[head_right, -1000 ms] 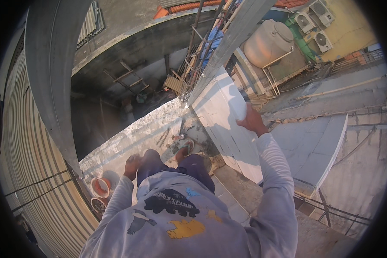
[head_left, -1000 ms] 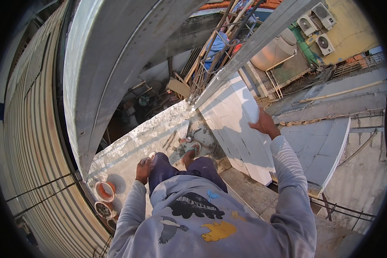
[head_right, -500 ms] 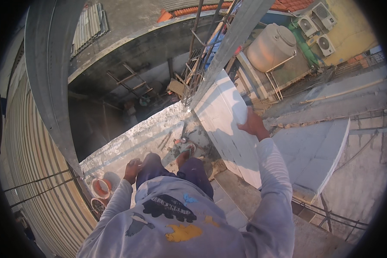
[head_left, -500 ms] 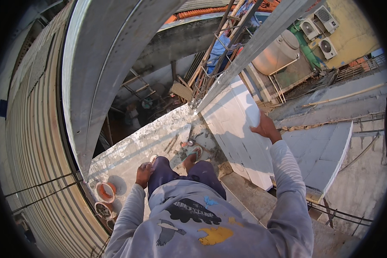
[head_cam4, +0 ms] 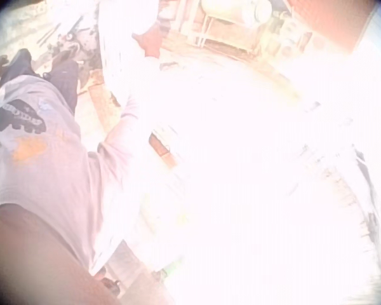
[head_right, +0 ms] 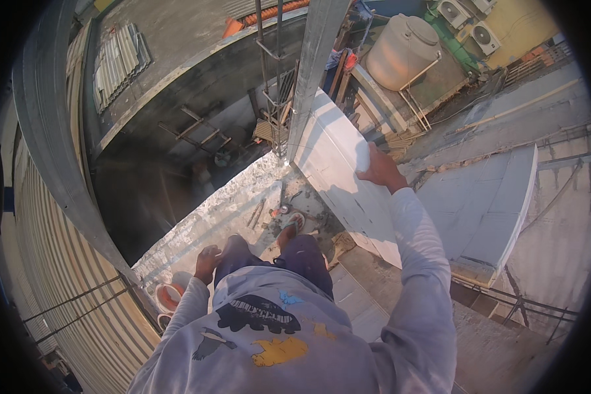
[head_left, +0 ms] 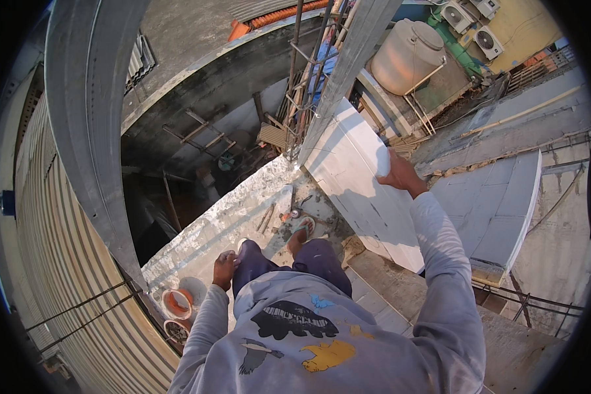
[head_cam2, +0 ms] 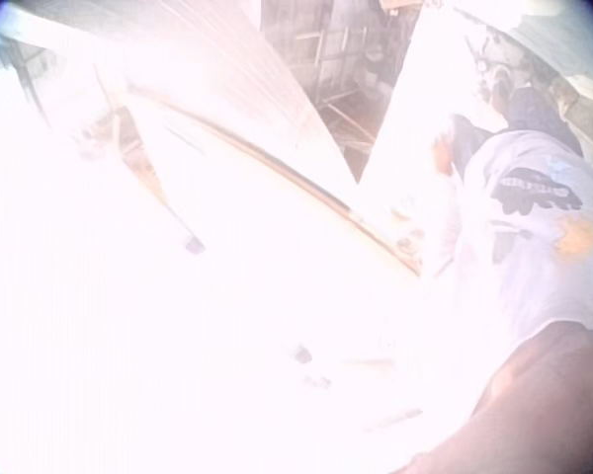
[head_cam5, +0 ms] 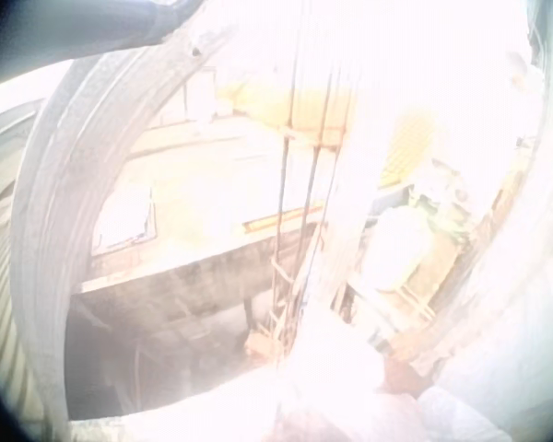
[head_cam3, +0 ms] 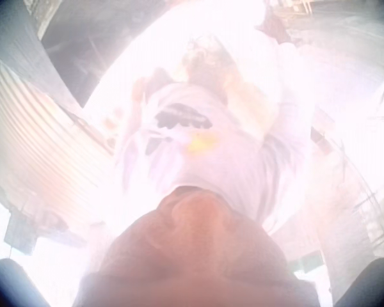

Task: The person measures a metal frame with a tape measure, then picks up a white insulation panel and applies cement to its edge using a trowel. The person positions the panel against the frame and adjusts it, then measures the panel again.

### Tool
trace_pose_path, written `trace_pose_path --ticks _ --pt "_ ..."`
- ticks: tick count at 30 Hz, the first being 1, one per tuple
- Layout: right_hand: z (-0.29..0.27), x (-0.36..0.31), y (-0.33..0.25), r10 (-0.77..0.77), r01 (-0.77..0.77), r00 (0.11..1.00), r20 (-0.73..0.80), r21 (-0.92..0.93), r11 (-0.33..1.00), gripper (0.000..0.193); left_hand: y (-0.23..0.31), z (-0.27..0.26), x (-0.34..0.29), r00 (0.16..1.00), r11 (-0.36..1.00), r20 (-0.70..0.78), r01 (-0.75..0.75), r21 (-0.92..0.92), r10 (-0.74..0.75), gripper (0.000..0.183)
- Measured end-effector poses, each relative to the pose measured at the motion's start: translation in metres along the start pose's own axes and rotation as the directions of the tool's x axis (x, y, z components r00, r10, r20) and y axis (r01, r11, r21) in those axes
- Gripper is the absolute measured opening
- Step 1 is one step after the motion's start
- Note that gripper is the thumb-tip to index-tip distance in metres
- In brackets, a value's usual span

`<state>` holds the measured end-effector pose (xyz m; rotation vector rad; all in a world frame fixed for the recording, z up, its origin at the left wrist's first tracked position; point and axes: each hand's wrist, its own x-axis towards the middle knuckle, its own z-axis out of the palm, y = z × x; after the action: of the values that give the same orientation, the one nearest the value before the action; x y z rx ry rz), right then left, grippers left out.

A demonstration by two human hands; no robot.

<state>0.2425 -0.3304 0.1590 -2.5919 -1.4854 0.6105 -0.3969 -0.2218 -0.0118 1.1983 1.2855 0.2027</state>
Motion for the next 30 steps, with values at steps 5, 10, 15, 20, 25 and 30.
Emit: trace_pose_path --ticks 5,10,15,20,25,30 --pt "-0.002 0.002 -0.001 0.055 -0.054 0.998 0.038 -0.021 0.998 0.088 -0.004 -0.01 0.004 0.98 0.97 0.099 -0.187 0.153 0.173 0.04" --pt "-0.001 0.004 0.006 0.028 -0.025 0.997 0.071 -0.035 0.999 0.113 0.025 0.004 0.007 0.981 0.965 0.043 0.191 -0.179 -0.187 0.039" --pt "0.005 0.005 0.008 0.019 -0.017 0.999 0.029 -0.043 0.999 0.095 0.022 0.003 0.012 0.979 0.967 0.071 0.199 -0.161 -0.19 0.034" --pt "0.012 0.005 0.012 0.023 -0.022 1.0 0.011 -0.056 0.998 0.086 0.034 0.012 0.016 0.975 0.971 0.075 0.215 -0.107 -0.208 0.035" --pt "0.006 0.006 0.008 0.033 -0.032 0.999 0.038 -0.028 0.999 0.085 0.037 0.015 0.015 0.976 0.967 0.06 0.215 -0.136 -0.208 0.038" --pt "0.009 0.006 0.012 0.025 -0.024 0.999 0.021 -0.035 0.999 0.083 0.034 0.014 0.021 0.974 0.963 0.079 0.224 -0.153 -0.214 0.034"
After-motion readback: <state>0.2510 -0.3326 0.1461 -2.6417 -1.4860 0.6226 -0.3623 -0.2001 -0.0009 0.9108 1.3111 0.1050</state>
